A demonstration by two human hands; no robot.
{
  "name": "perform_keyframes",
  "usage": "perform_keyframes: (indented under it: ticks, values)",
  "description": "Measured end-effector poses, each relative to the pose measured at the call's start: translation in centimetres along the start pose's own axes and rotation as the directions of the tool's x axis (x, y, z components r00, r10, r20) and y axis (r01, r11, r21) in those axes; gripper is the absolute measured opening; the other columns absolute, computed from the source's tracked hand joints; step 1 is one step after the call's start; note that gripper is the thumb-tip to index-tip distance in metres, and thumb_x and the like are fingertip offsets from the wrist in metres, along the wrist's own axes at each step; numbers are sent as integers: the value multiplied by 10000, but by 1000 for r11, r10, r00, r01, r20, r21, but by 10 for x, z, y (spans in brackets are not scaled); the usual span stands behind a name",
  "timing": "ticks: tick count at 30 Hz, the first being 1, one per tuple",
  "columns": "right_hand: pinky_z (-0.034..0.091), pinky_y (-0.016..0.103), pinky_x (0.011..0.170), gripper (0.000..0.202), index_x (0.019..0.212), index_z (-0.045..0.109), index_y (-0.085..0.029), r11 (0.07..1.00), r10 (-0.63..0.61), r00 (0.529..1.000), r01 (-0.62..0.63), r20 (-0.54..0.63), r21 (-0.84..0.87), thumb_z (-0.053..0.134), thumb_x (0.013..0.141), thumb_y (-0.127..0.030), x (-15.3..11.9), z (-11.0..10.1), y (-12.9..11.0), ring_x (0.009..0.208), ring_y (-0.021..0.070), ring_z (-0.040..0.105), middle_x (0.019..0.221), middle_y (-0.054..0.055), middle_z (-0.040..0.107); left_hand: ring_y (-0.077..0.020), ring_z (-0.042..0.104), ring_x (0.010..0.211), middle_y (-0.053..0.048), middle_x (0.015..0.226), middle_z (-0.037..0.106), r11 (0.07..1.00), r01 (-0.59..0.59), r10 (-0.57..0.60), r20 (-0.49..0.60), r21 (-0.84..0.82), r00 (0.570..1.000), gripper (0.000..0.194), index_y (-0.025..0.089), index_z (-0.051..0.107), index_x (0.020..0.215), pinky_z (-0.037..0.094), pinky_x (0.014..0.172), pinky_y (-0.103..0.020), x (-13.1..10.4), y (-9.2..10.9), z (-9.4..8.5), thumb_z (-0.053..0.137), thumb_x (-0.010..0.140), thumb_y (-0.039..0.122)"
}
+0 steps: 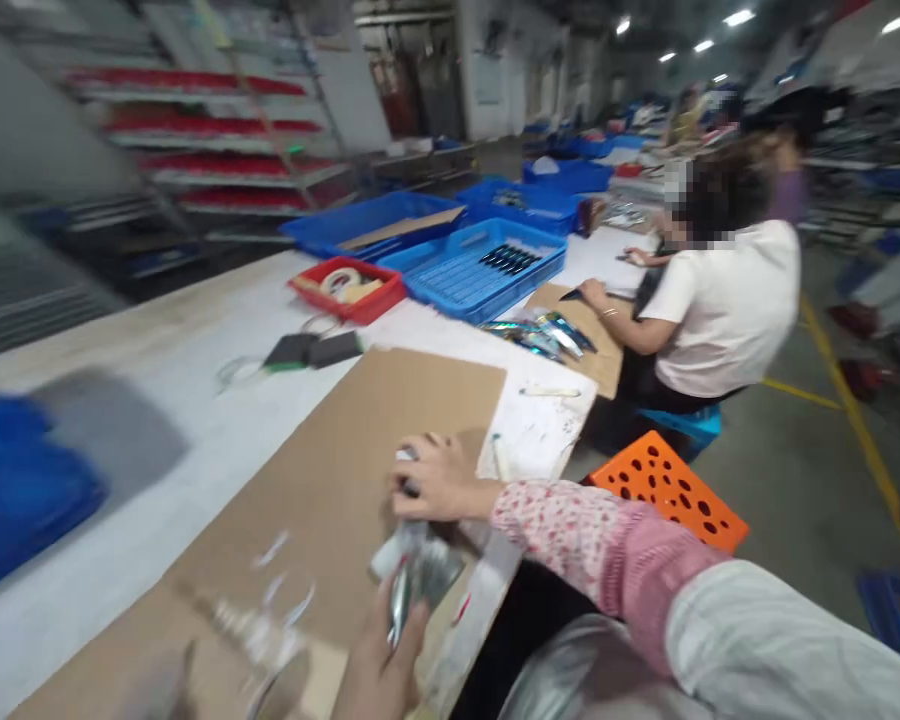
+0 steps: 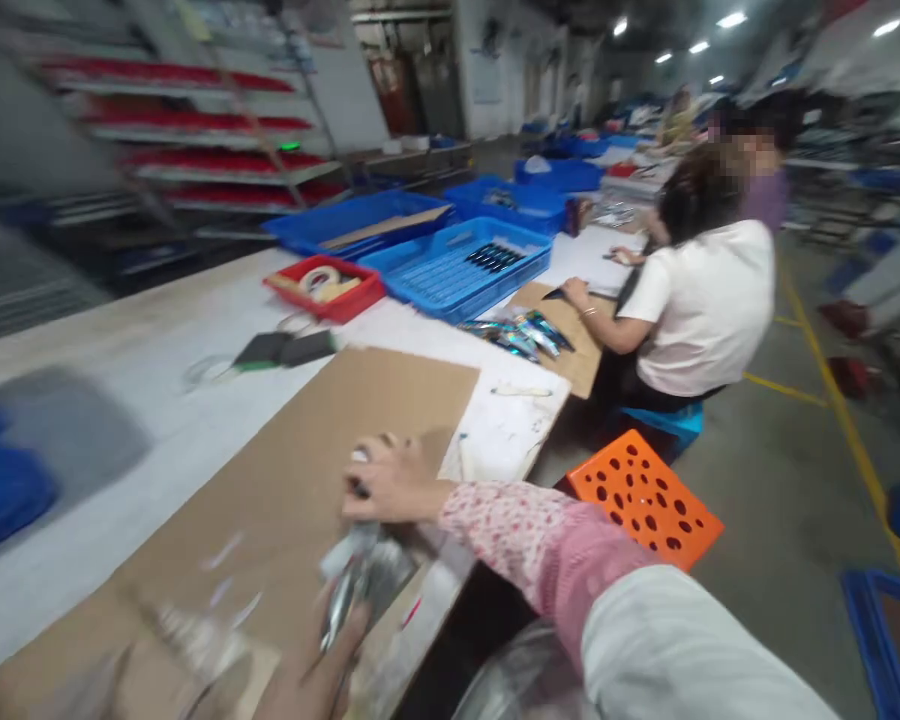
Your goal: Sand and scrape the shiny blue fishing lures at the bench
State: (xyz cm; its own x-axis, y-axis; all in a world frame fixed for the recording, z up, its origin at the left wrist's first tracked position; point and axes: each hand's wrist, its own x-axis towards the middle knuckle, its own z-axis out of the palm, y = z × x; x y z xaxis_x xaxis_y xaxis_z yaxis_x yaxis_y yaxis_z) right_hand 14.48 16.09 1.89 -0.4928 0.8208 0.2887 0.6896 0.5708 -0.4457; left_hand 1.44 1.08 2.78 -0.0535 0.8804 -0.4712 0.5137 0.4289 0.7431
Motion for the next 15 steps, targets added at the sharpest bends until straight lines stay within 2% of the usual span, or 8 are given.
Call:
perform_keyframes:
  ticks: [1, 2, 4, 8, 13, 15]
  values:
    - [407, 425, 899, 191, 884, 671, -256, 998, -42, 999, 41, 23, 52, 661, 793, -423, -4, 0, 1, 1136, 249, 455, 1263, 28, 526, -130, 446, 451, 84, 544, 450, 998, 10, -8, 20, -65, 1000, 710, 257, 268, 1453, 452, 460, -269, -3, -3, 2, 421, 856, 608]
    - [400, 418, 902, 179, 889, 672, -256, 993, -76, 996, 71, 55, 97, 666, 792, -407, -8, 0, 2, 1136, 245, 449, 1262, 30, 520, -124, 413, 415, 89, 539, 437, 993, 19, -15, 31, -115, 999, 767, 213, 262, 1449, 423, 426, -265, -4, -4, 3, 454, 823, 612]
    - [381, 418, 906, 147, 875, 677, -243, 990, -88, 993, 79, 74, 115, 662, 794, -365, -11, 0, 6, 1139, 254, 432, 1249, 46, 517, -105, 409, 406, 74, 590, 461, 985, -12, 16, 23, -171, 1000, 762, 187, 283, 1441, 402, 412, -249, -3, -3, 4, 474, 821, 587]
    - [334, 451, 933, 147, 911, 673, -215, 999, -33, 999, 33, 15, -2, 603, 833, -317, -14, -2, 7, 1183, 288, 374, 1309, 90, 476, -75, 386, 391, 68, 652, 445, 981, -52, 59, 35, -189, 998, 698, 198, 285, 1437, 383, 387, -229, 1, -2, 5, 452, 859, 552]
    - [328, 429, 935, 136, 879, 667, -231, 989, -149, 985, 147, 86, 32, 620, 826, -347, -26, -5, -1, 1197, 278, 362, 1295, 71, 486, -68, 385, 398, 70, 659, 424, 975, -58, 73, 62, -213, 995, 680, 198, 249, 1446, 382, 376, -219, 0, -5, 6, 444, 878, 517]
    - [317, 434, 945, 126, 885, 665, -230, 989, -150, 985, 149, 84, 16, 606, 840, -332, -24, -8, -1, 1204, 275, 356, 1299, 70, 483, -65, 397, 393, 70, 664, 426, 975, -68, 81, 50, -213, 995, 674, 196, 245, 1453, 386, 386, -218, 0, -5, 7, 438, 885, 505]
